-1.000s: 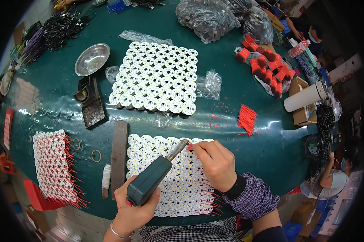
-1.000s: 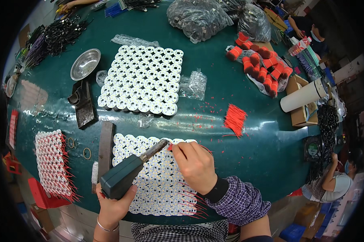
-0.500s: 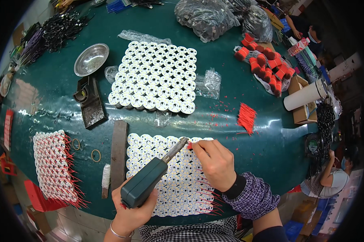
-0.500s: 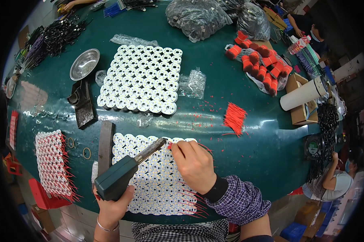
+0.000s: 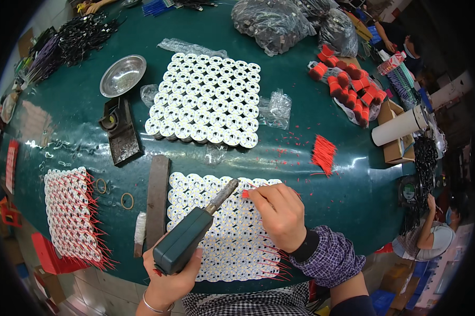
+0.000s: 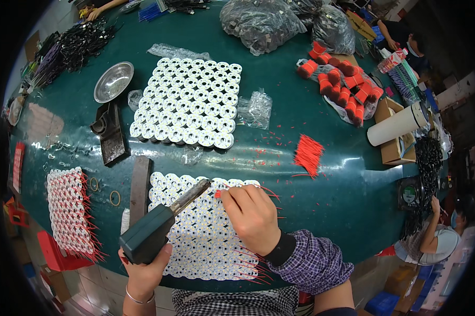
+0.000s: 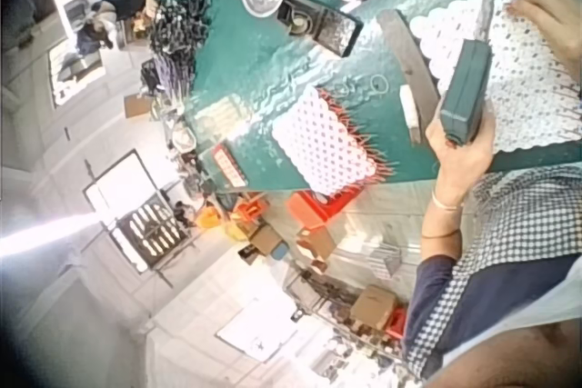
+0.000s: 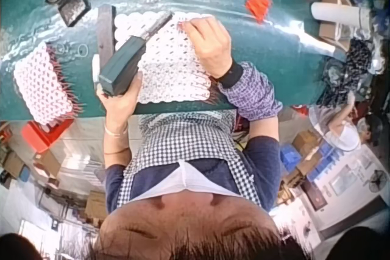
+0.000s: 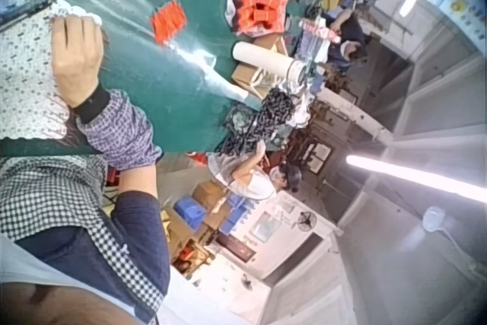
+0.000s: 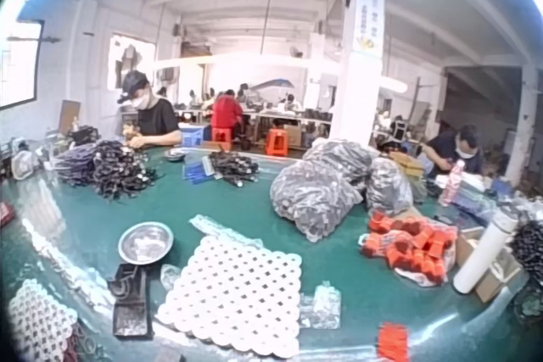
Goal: The person solders red wires onto circular LED light modules on an assembly line using a soldering iron and solder wire.
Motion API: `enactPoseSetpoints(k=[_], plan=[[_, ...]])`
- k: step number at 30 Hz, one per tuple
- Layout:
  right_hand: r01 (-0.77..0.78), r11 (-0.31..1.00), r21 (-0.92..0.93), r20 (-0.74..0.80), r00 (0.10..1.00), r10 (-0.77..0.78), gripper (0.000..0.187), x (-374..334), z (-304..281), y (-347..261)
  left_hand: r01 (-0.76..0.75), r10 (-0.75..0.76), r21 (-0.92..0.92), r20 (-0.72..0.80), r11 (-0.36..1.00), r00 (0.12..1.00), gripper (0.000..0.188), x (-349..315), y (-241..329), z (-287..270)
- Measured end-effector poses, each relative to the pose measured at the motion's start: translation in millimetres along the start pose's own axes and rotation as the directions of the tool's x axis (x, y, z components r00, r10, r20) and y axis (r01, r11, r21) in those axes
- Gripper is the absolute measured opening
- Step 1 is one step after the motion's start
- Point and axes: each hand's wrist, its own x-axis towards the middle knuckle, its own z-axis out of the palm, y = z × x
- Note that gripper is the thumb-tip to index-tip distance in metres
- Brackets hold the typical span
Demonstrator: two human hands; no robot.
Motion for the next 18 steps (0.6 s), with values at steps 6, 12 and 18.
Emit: enactPoseSetpoints(k=[6,12,18], plan=[[-0.019,1.000,0.005,0.022,1.000,0.019,0.029,-3.6,6.1,1.7,0.007,-0.009,0.015,0.124,1.000,0.992,0.018,4.2,2.9,-2.5],[-0.038,0.999,0.006,0.039,0.999,0.038,0.029,-4.4,7.3,1.1,0.082,-0.084,0.022,0.140,0.996,0.986,0.018,2.9,3.1,-2.2],[-0.031,0.999,-0.006,0.035,0.999,0.032,0.028,-3.7,7.8,1.1,0.108,-0.114,0.043,0.175,0.993,0.978,0.016,3.3,1.9,-3.7]])
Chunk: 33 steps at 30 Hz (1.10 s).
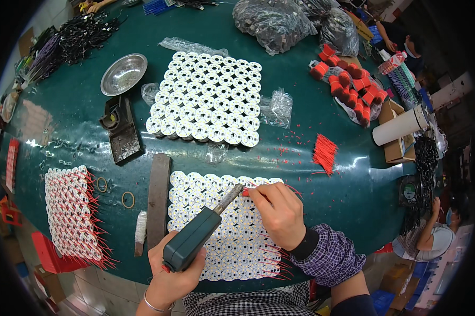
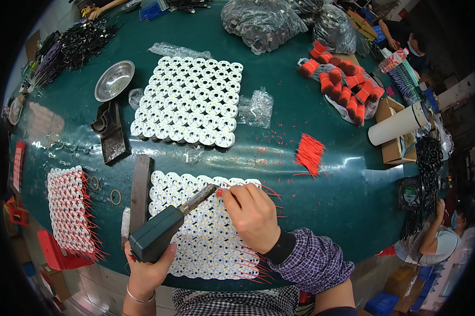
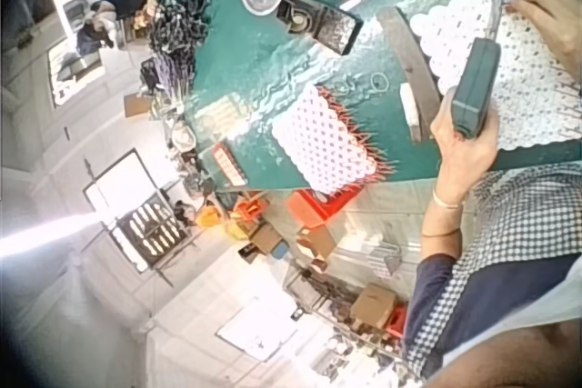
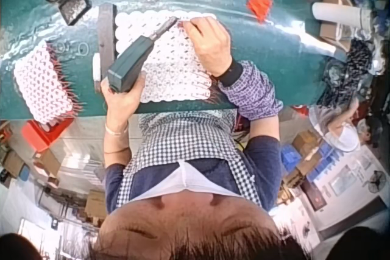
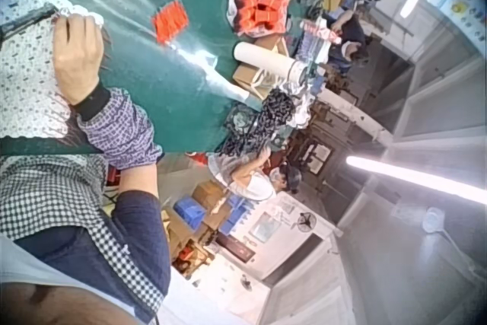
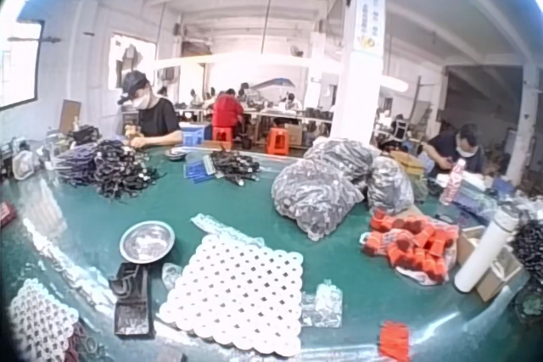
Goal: The person solders red wires onto circular LED light modules on an assembly line using a soldering iron and solder wire.
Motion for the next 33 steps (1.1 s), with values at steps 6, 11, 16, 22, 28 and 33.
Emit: enactPoseSetpoints(k=[6,11,16,22,28,33], plan=[[-0.005,1.000,-0.008,-0.003,1.000,0.005,0.027,-0.9,0.9,0.3,-0.062,0.061,0.076,0.015,0.995,0.998,0.015,1.6,-0.7,0.1],[-0.012,1.000,-0.017,-0.007,1.000,0.012,0.026,0.0,0.4,-1.8,-0.162,0.177,0.127,-0.119,0.979,0.977,0.018,-6.5,-3.6,-1.3],[0.001,0.999,-0.053,-0.014,1.000,-0.001,0.026,1.8,-7.0,-5.6,-0.063,0.069,0.037,-0.195,0.997,0.978,0.022,-18.4,-6.3,-3.3],[0.001,1.000,-0.004,-0.032,0.999,-0.001,0.030,-11.8,-16.8,-14.4,-0.050,0.063,0.090,-0.157,0.995,0.986,0.024,-23.0,-12.4,-7.3],[-0.022,1.000,-0.014,-0.003,1.000,0.022,0.029,-18.4,-15.1,-12.4,-0.052,0.052,0.008,-0.109,0.999,0.993,0.026,-21.7,-6.2,-2.6],[-0.025,0.999,-0.022,0.011,1.000,0.025,0.029,-20.3,-13.0,-11.3,-0.022,0.019,-0.044,-0.054,0.999,0.998,0.022,-18.7,0.7,1.8]])
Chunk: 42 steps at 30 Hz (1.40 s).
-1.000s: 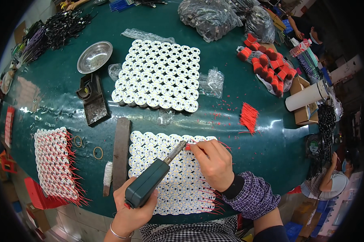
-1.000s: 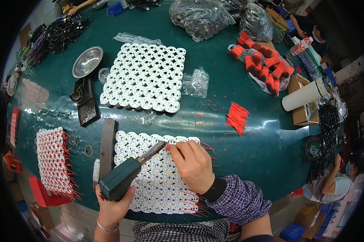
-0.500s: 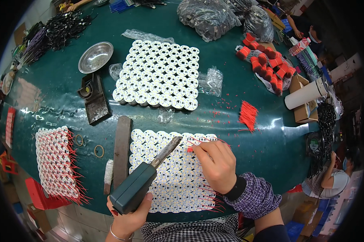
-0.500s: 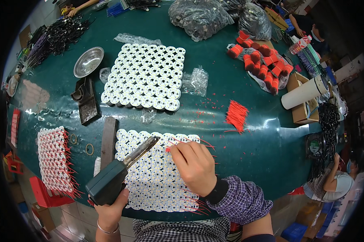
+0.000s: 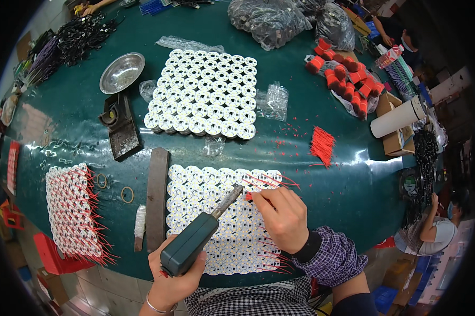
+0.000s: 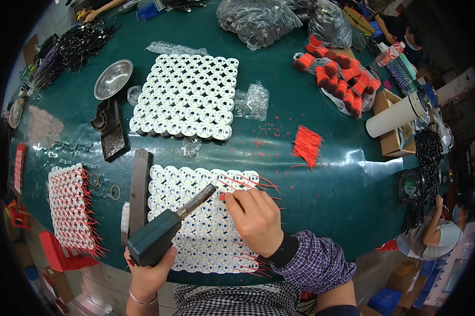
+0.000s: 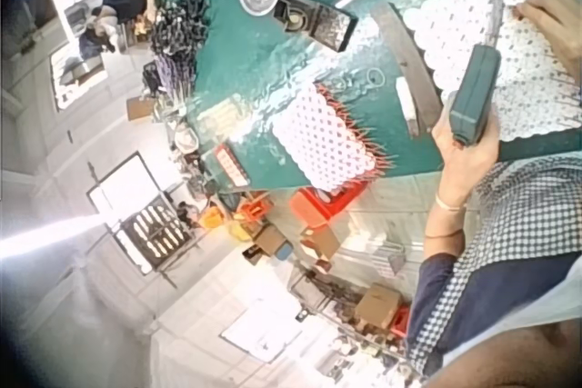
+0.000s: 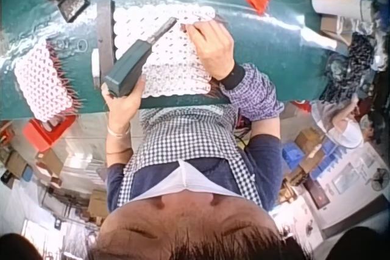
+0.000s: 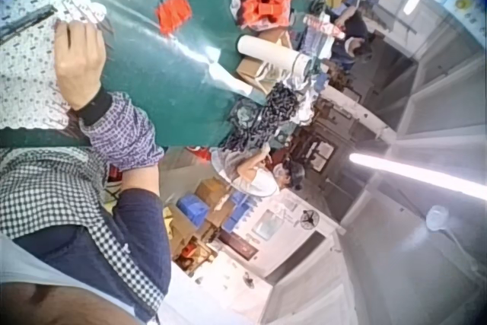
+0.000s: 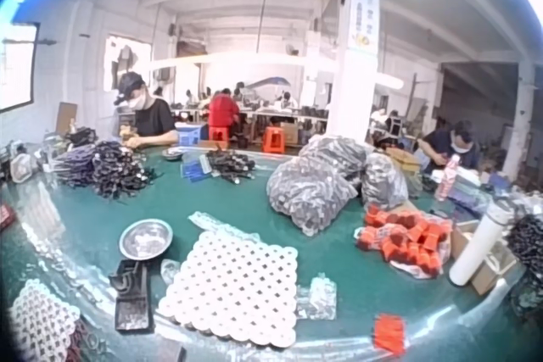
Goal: The person solders red wires onto circular LED light modules on an assembly line using a soldering iron and solder wire.
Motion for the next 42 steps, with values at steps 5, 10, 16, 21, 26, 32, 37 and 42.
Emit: enactPoseSetpoints(k=[5,10,16,21,26,32,37,42], plan=[[-0.004,1.000,-0.007,-0.001,1.000,0.004,0.029,0.4,0.6,1.1,-0.031,0.027,0.049,0.079,0.998,0.997,0.018,1.1,-5.2,0.1],[-0.008,1.000,-0.009,-0.004,1.000,0.008,0.028,1.4,1.5,0.3,-0.022,0.013,0.087,0.100,0.996,0.995,0.017,2.0,-5.9,-0.8],[-0.008,1.000,-0.018,0.000,1.000,0.008,0.028,1.8,1.7,-0.5,0.000,-0.010,0.095,0.094,0.995,0.996,0.018,1.0,-2.0,-1.7],[-0.007,0.999,-0.039,-0.009,1.000,0.006,0.027,2.6,1.7,-1.6,0.029,-0.026,0.105,-0.031,0.994,0.999,0.025,-11.2,-9.6,-6.9],[0.024,1.000,-0.011,-0.055,0.998,-0.025,0.027,3.6,-2.9,-6.2,0.018,-0.014,0.047,-0.087,0.999,0.996,0.028,-13.6,-9.1,-8.9],[0.003,0.998,0.056,-0.001,1.000,-0.003,0.029,-0.8,1.6,-6.5,-0.002,0.003,0.038,-0.040,0.999,0.999,0.023,-11.4,-8.6,-7.0],[0.007,0.998,0.060,0.000,1.000,-0.007,0.028,-0.9,5.1,-5.2,-0.022,0.021,0.054,0.010,0.998,1.000,0.021,-7.8,-3.2,-6.1],[0.014,0.998,0.057,0.001,1.000,-0.014,0.027,-1.0,6.2,-5.0,-0.027,0.022,0.091,0.051,0.995,0.998,0.018,-7.1,-2.5,-7.0]])
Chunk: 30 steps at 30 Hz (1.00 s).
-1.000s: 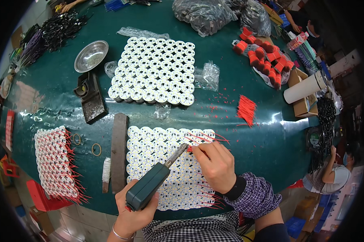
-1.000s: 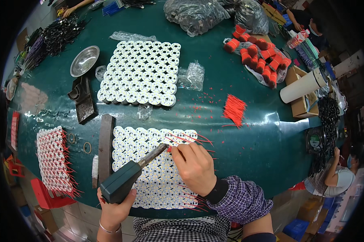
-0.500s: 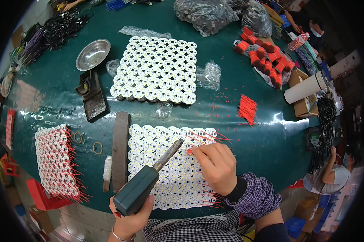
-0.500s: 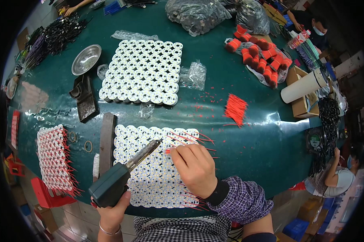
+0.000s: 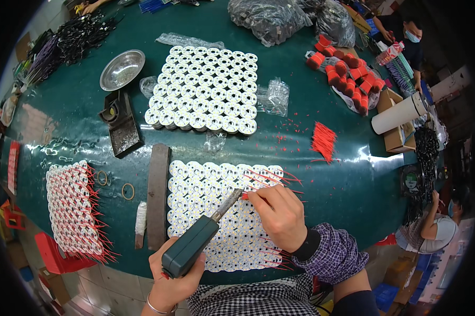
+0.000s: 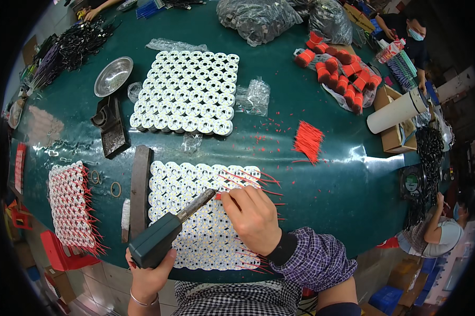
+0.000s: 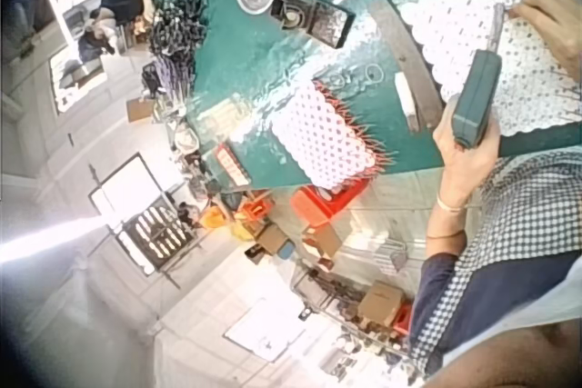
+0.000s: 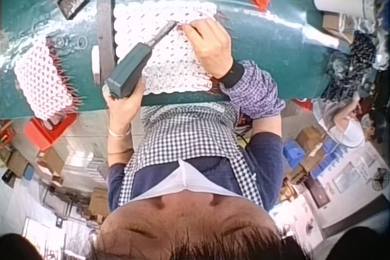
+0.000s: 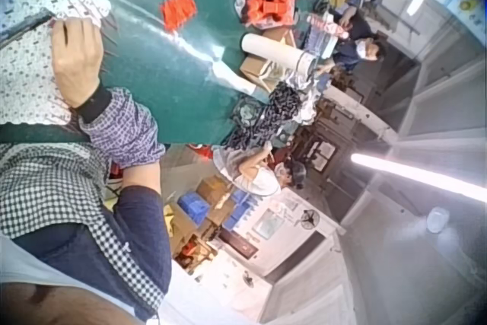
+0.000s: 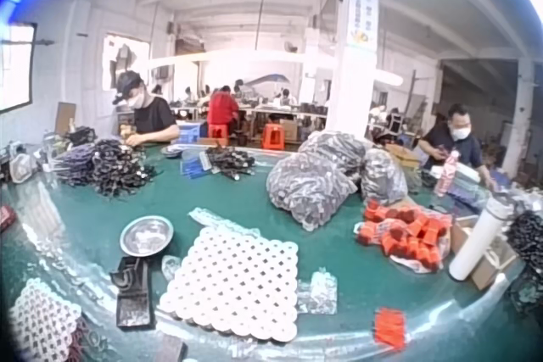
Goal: The person solders red wires onto circular LED light modules on an assembly line using a soldering iron and solder wire.
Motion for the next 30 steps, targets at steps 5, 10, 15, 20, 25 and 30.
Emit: enactPoseSetpoints(k=[5,10,15,20,25,30], plan=[[0.001,1.000,-0.012,0.002,1.000,-0.001,0.026,0.2,0.8,-0.2,0.016,-0.016,0.036,0.019,0.999,1.000,0.016,0.3,0.1,-1.4],[-0.005,1.000,-0.016,0.002,1.000,0.005,0.025,0.7,1.0,-1.1,-0.026,0.025,0.072,0.020,0.997,0.999,0.018,-0.6,-1.3,-2.3],[-0.016,1.000,-0.017,-0.010,1.000,0.015,0.024,1.7,0.2,-2.8,-0.084,0.088,0.069,-0.056,0.994,0.995,0.024,-8.3,-8.3,-5.1],[-0.013,1.000,-0.023,-0.034,0.999,0.012,0.026,-0.4,-9.0,-7.3,-0.002,-0.004,-0.036,-0.156,0.999,0.988,0.030,-17.5,-10.9,-5.1],[-0.030,1.000,-0.007,-0.023,0.999,0.030,0.028,-14.6,-12.3,-11.1,0.037,-0.040,-0.034,-0.086,0.999,0.996,0.031,-18.0,-5.9,-5.9],[-0.056,0.998,0.019,-0.011,0.998,0.056,0.028,-19.8,-10.6,-9.9,-0.015,0.015,-0.024,-0.013,1.000,1.000,0.027,-14.5,-1.7,-2.5]])
